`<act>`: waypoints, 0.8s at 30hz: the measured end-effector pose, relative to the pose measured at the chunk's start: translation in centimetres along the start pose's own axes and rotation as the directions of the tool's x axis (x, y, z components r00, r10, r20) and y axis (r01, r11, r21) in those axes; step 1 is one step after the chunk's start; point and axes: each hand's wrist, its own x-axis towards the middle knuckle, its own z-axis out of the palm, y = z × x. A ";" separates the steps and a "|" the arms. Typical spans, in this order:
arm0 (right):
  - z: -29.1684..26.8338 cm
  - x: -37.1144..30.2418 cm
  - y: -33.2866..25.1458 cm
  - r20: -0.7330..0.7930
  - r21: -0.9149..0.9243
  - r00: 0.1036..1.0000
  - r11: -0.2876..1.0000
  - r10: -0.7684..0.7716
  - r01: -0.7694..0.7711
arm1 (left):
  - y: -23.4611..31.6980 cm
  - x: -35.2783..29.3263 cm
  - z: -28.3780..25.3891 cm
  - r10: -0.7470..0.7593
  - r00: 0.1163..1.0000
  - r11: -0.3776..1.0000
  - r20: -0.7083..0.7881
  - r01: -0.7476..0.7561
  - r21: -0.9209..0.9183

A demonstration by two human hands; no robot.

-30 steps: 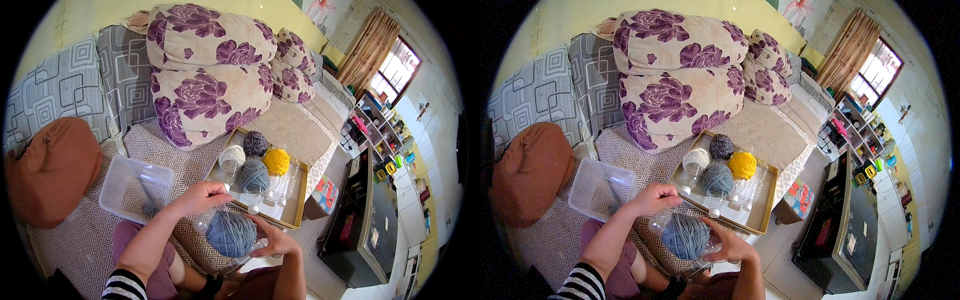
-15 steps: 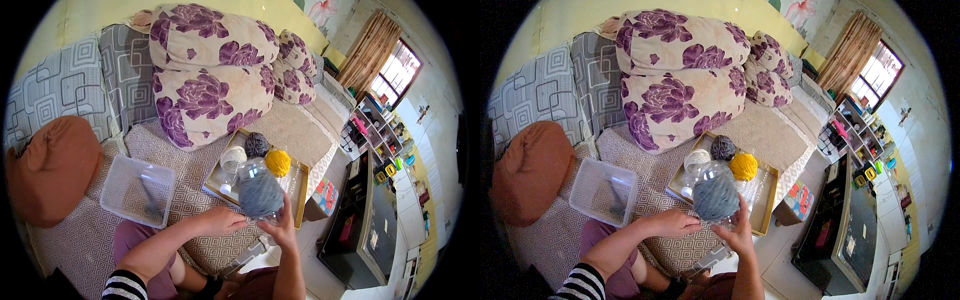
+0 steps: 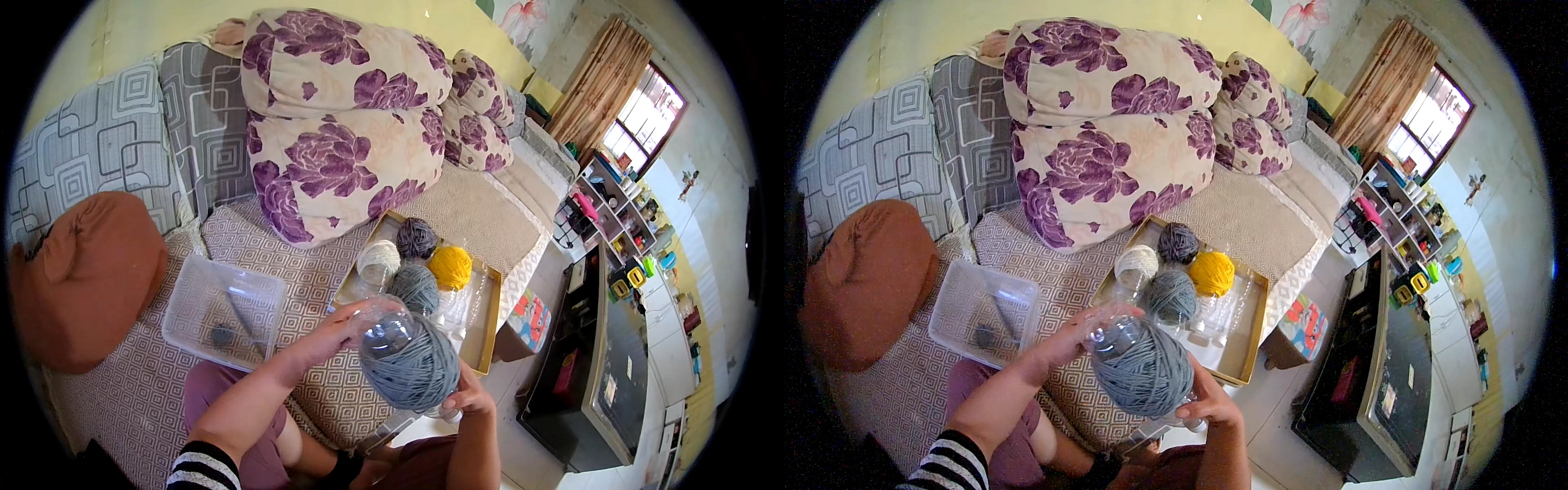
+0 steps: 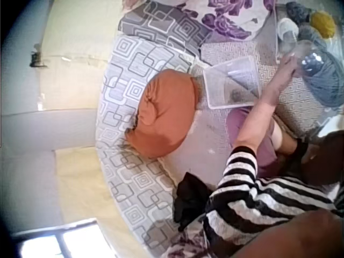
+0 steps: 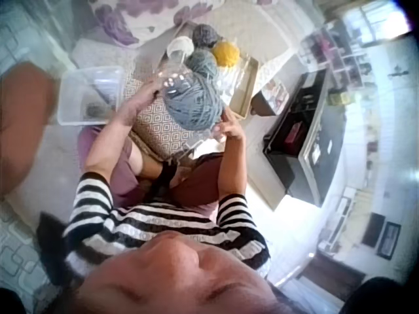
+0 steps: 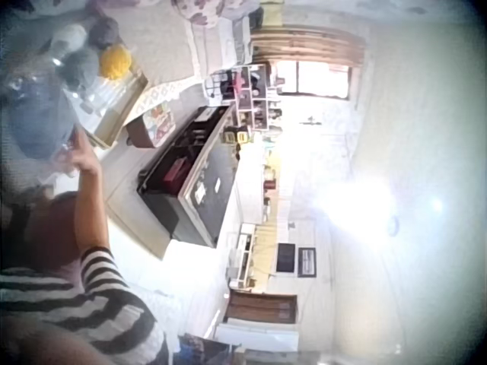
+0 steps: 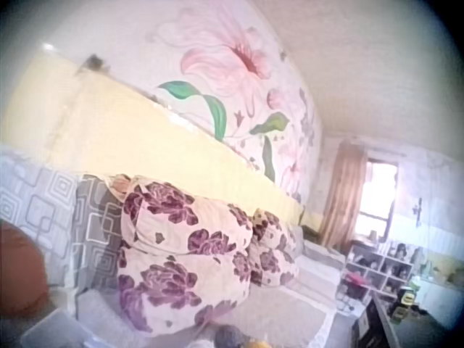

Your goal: The person organizes yarn by placing balls of yarn into plastic bottles and then arranging them on a tray.

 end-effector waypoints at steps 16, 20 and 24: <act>0.5 1.3 1.7 -0.088 -0.042 0.996 0.999 0.003 -0.007 | 0.1 -0.9 -0.8 -0.267 0.958 0.962 0.104 0.258 0.087; 0.6 1.2 1.0 -0.083 0.139 0.994 0.989 0.068 -0.056 | -0.3 -0.9 -0.3 -0.095 0.983 0.955 0.157 0.045 0.292; 1.5 1.5 0.7 -0.200 0.265 0.978 0.964 0.063 -0.008 | -0.8 -0.7 0.0 -0.183 0.970 0.954 0.158 0.136 0.266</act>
